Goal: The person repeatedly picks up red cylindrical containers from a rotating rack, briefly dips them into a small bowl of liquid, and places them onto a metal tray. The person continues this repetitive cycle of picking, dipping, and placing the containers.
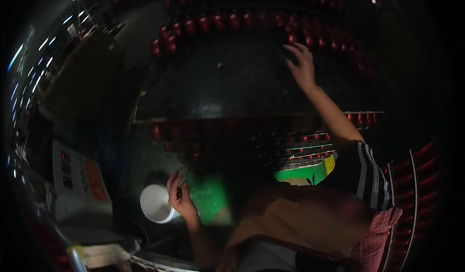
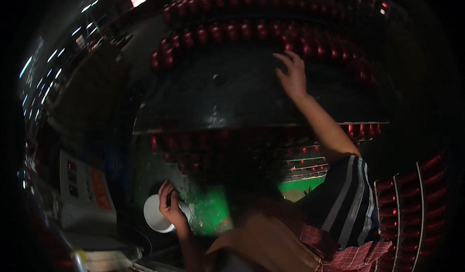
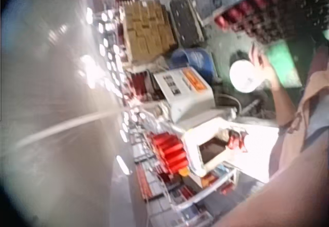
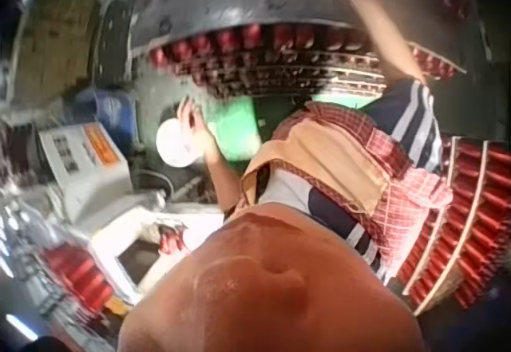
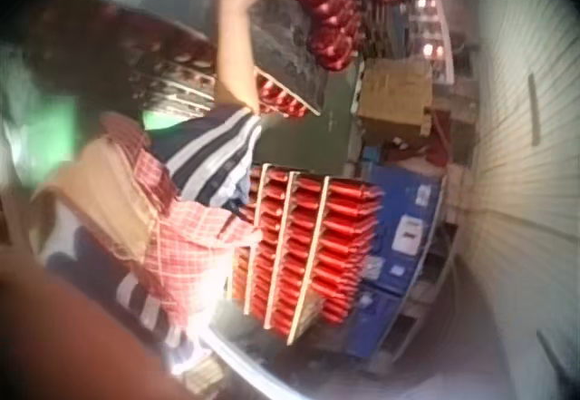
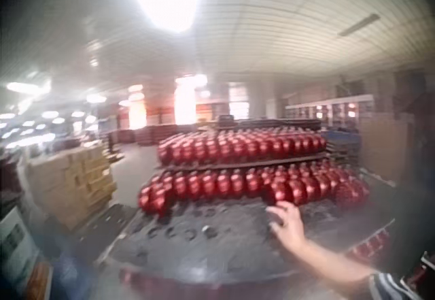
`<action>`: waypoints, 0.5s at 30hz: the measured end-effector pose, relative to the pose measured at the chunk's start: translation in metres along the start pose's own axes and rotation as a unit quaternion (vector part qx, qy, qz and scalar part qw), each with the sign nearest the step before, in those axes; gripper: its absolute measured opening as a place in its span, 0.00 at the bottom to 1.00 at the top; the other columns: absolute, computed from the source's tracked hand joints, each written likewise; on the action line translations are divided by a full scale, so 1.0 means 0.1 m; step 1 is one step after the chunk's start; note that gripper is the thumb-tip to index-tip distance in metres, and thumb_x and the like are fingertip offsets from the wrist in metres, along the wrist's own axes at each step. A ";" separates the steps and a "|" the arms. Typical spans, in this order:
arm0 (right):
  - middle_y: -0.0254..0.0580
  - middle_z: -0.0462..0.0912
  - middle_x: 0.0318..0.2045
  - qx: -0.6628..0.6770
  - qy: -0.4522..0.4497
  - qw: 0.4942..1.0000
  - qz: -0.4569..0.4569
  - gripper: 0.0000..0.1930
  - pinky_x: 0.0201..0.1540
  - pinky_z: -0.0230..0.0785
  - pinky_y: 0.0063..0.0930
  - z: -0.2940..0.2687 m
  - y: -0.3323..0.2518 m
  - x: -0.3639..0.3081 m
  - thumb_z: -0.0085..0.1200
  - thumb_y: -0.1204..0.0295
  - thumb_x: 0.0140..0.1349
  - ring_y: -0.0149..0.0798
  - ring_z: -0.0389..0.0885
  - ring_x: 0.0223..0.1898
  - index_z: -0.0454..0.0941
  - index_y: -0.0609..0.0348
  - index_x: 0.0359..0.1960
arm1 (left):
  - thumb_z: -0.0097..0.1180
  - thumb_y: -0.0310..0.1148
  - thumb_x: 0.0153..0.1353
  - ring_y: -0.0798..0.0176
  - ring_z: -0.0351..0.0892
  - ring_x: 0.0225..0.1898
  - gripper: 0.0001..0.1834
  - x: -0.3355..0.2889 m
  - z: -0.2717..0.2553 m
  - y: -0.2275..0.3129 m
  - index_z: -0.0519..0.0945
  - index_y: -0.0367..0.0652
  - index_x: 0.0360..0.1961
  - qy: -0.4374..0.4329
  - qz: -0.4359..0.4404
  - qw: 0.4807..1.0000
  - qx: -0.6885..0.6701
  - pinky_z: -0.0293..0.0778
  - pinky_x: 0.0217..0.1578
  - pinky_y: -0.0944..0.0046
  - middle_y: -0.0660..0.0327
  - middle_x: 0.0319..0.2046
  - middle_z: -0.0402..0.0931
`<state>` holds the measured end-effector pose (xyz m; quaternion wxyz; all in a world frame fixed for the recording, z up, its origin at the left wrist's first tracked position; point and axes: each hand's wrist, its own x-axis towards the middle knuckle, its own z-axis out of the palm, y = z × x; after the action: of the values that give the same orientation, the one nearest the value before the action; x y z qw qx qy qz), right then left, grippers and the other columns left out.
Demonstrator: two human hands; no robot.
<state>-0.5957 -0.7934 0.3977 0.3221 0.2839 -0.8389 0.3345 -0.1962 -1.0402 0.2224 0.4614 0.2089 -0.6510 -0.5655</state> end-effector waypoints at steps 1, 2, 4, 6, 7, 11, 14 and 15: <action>0.48 0.66 0.64 -0.055 0.033 0.998 0.015 0.27 0.64 0.64 0.43 -0.16 0.37 0.28 0.62 0.78 0.54 0.54 0.61 0.65 0.77 0.39 0.57 | 0.54 0.17 0.56 0.64 0.76 0.48 0.17 0.36 0.40 0.09 0.81 0.35 0.48 -0.060 -0.006 0.998 0.028 0.71 0.45 0.71 0.54 0.53 0.77; 0.49 0.65 0.65 -0.107 0.059 0.992 0.027 0.28 0.65 0.63 0.45 -0.26 0.72 0.50 0.61 0.76 0.54 0.55 0.58 0.67 0.77 0.37 0.58 | 0.54 0.17 0.55 0.64 0.76 0.49 0.20 0.81 0.86 0.16 0.81 0.36 0.50 -0.127 0.087 0.987 0.046 0.71 0.45 0.72 0.54 0.55 0.75; 0.51 0.64 0.65 -0.136 0.010 0.988 0.073 0.28 0.66 0.61 0.46 -0.22 1.33 0.79 0.61 0.74 0.55 0.56 0.55 0.68 0.76 0.36 0.59 | 0.56 0.19 0.55 0.58 0.74 0.58 0.22 1.46 1.85 0.38 0.81 0.40 0.53 -0.202 0.071 0.976 0.041 0.73 0.53 0.65 0.54 0.62 0.69; 0.54 0.63 0.67 -0.111 -0.058 0.990 0.062 0.29 0.69 0.56 0.47 -0.02 1.83 0.93 0.61 0.67 0.58 0.58 0.57 0.68 0.71 0.33 0.63 | 0.60 0.26 0.57 0.54 0.74 0.57 0.22 1.90 3.08 0.48 0.80 0.47 0.55 -0.269 0.179 0.946 0.028 0.74 0.53 0.59 0.54 0.62 0.67; 0.54 0.62 0.67 -0.164 -0.071 0.983 0.036 0.29 0.69 0.55 0.48 0.09 2.07 1.00 0.61 0.65 0.59 0.59 0.57 0.68 0.70 0.31 0.64 | 0.60 0.29 0.58 0.57 0.74 0.57 0.24 2.06 3.72 0.50 0.79 0.49 0.58 -0.310 0.212 0.921 0.101 0.73 0.52 0.59 0.53 0.58 0.72; 0.53 0.65 0.65 -0.122 -0.166 0.978 -0.008 0.33 0.68 0.55 0.49 0.51 2.60 1.20 0.61 0.63 0.58 0.57 0.59 0.68 0.66 0.40 0.67 | 0.65 0.48 0.49 0.42 0.74 0.48 0.24 2.29 5.66 0.48 0.83 0.55 0.48 -0.322 0.357 0.838 0.257 0.74 0.47 0.46 0.49 0.47 0.77; 0.57 0.61 0.67 -0.141 -0.144 0.978 -0.052 0.33 0.67 0.54 0.49 0.64 2.73 1.13 0.59 0.59 0.60 0.59 0.61 0.66 0.64 0.40 0.68 | 0.73 0.49 0.37 0.27 0.63 0.58 0.41 2.11 6.12 0.33 0.74 0.62 0.59 -0.360 0.132 0.874 0.298 0.75 0.52 0.42 0.32 0.66 0.49; 0.57 0.60 0.67 -0.126 -0.147 0.980 -0.049 0.33 0.67 0.55 0.49 0.66 2.74 1.10 0.58 0.59 0.61 0.59 0.61 0.66 0.63 0.38 0.69 | 0.73 0.44 0.37 0.28 0.64 0.58 0.40 2.06 6.16 0.30 0.74 0.60 0.57 -0.320 0.126 0.896 0.281 0.75 0.51 0.44 0.33 0.66 0.49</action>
<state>-0.8782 -0.7023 0.3371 0.2445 0.3280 -0.8975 0.1645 -0.8050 -0.8606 0.3651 0.2180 0.0540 -0.9159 -0.3326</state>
